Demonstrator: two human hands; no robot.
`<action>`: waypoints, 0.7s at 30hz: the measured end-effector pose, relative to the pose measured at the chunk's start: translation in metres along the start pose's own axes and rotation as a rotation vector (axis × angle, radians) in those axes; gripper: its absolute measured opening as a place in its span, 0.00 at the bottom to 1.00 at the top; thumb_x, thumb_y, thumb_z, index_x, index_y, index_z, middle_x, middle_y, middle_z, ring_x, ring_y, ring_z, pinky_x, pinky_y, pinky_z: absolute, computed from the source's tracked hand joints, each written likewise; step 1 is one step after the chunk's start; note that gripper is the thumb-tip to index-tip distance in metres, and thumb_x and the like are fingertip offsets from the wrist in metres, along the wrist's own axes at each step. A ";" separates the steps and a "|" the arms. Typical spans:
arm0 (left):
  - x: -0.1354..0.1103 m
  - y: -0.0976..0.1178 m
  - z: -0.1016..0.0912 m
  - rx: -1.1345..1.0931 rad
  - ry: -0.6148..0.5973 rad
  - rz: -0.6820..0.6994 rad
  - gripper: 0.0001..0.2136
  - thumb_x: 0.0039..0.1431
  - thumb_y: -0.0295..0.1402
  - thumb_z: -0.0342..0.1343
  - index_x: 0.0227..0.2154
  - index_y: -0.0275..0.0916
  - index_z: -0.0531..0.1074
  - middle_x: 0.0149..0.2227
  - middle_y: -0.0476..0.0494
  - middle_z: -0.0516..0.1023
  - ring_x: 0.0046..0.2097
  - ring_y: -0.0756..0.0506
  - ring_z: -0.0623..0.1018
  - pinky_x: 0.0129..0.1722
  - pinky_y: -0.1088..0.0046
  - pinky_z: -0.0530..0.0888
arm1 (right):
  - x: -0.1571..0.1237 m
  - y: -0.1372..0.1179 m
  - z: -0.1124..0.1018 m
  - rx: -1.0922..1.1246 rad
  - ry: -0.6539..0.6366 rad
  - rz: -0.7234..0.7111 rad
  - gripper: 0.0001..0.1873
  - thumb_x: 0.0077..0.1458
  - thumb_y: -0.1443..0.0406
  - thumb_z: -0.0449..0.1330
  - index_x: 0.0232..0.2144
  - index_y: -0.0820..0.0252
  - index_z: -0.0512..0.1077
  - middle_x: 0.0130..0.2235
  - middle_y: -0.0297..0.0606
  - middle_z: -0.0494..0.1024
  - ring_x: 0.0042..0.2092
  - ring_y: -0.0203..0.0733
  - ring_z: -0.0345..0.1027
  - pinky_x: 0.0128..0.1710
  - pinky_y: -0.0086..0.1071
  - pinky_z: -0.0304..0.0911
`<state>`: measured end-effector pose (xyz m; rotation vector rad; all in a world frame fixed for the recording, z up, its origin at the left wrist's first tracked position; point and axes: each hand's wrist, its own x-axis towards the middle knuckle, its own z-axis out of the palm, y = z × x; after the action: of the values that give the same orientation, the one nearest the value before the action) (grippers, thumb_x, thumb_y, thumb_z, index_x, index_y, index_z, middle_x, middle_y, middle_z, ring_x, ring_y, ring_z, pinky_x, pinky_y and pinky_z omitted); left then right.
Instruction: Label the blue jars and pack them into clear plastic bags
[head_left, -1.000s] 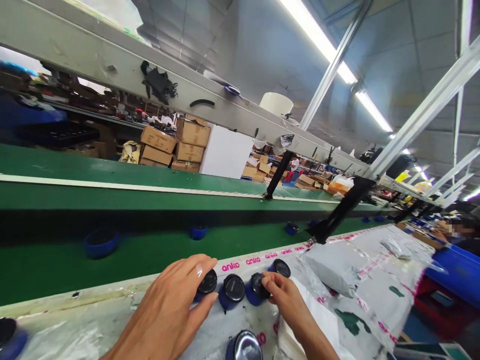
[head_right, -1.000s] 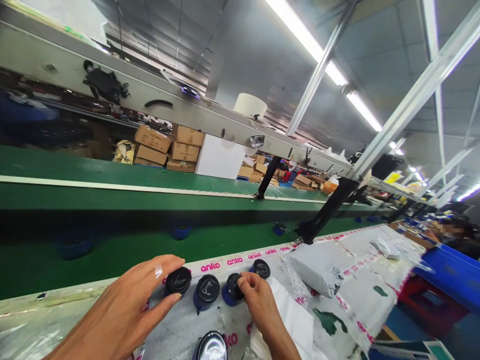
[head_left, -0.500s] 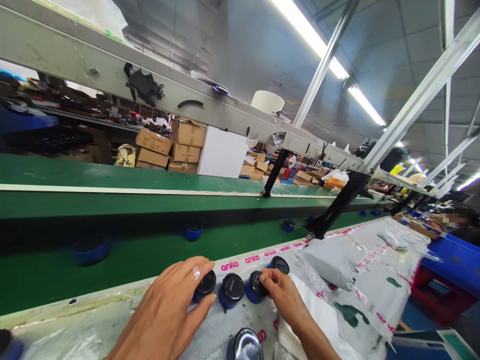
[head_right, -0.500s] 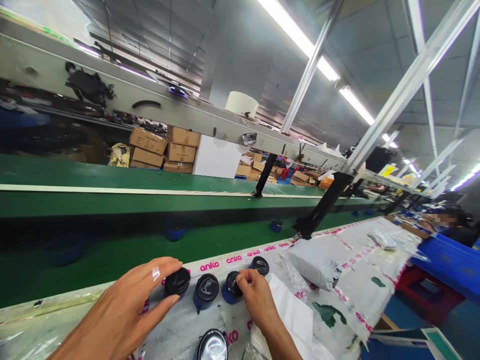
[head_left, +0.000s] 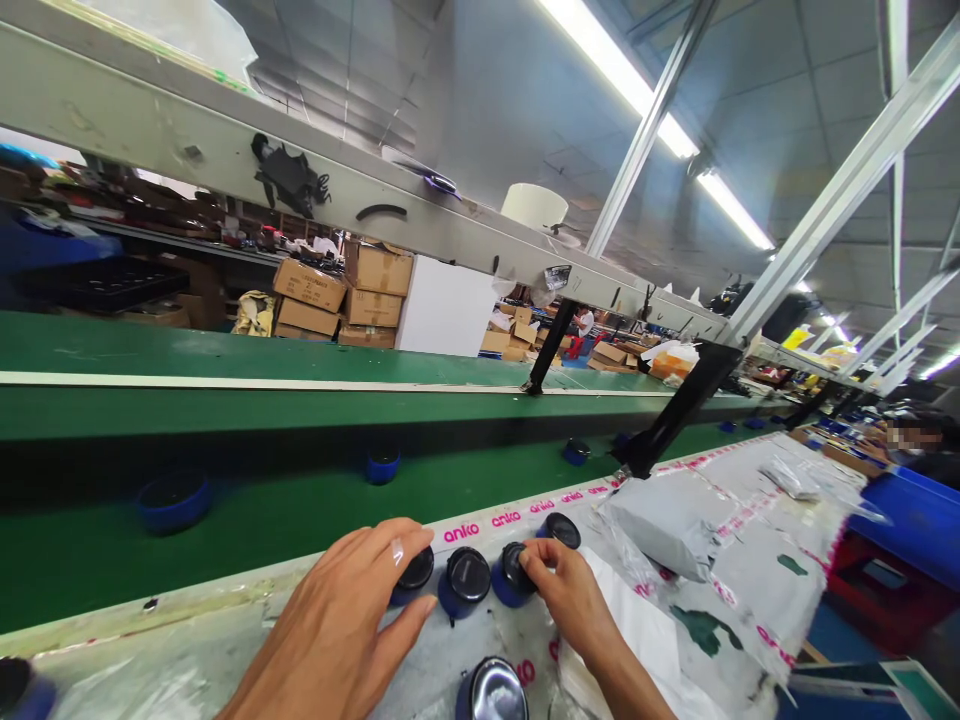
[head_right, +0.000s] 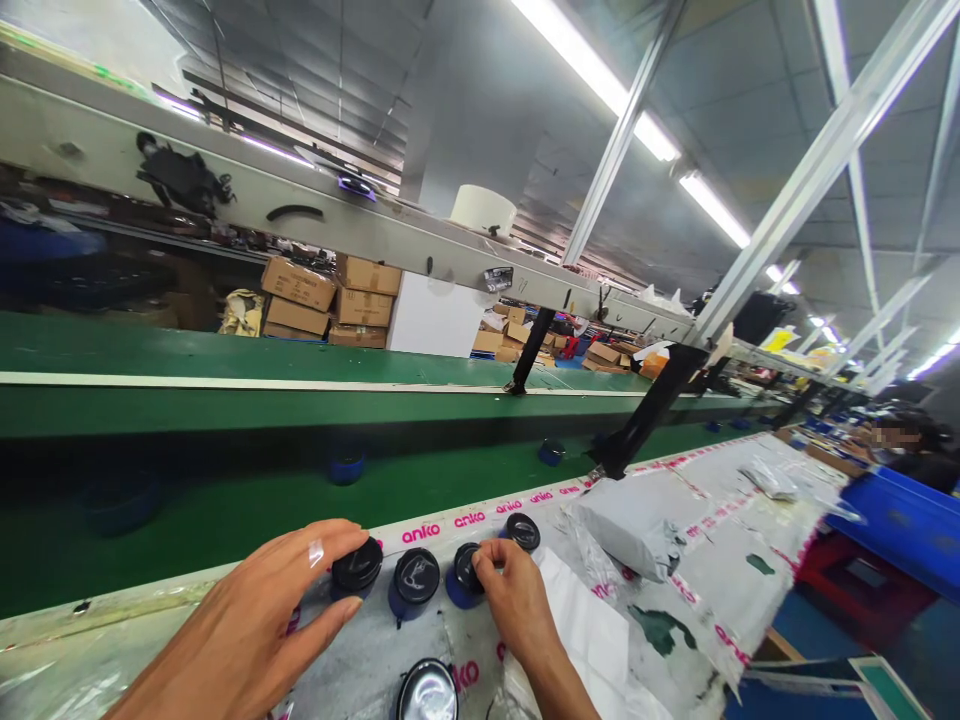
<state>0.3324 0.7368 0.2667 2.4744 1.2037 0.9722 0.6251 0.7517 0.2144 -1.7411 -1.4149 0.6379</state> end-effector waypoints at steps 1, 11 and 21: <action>0.000 0.001 0.000 0.005 0.004 0.004 0.14 0.67 0.37 0.53 0.54 0.52 0.64 0.54 0.47 0.75 0.53 0.40 0.77 0.53 0.56 0.76 | 0.000 0.001 0.000 0.006 0.002 -0.002 0.17 0.52 0.52 0.56 0.23 0.58 0.69 0.30 0.41 0.79 0.36 0.50 0.71 0.39 0.37 0.61; 0.001 -0.004 0.004 0.075 0.101 0.113 0.17 0.63 0.38 0.58 0.55 0.51 0.66 0.53 0.46 0.78 0.52 0.40 0.80 0.49 0.62 0.80 | 0.006 0.010 0.000 0.097 0.069 0.068 0.18 0.51 0.51 0.59 0.35 0.59 0.75 0.35 0.42 0.81 0.38 0.49 0.75 0.33 0.34 0.66; 0.000 -0.001 0.005 0.074 0.137 0.104 0.18 0.62 0.37 0.58 0.55 0.52 0.67 0.53 0.47 0.79 0.52 0.40 0.80 0.49 0.62 0.80 | 0.007 0.017 0.004 0.051 -0.002 0.053 0.21 0.51 0.48 0.62 0.34 0.61 0.75 0.34 0.40 0.80 0.37 0.47 0.74 0.38 0.35 0.64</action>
<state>0.3353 0.7376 0.2626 2.5874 1.1819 1.1618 0.6340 0.7587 0.1989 -1.7436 -1.3465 0.6985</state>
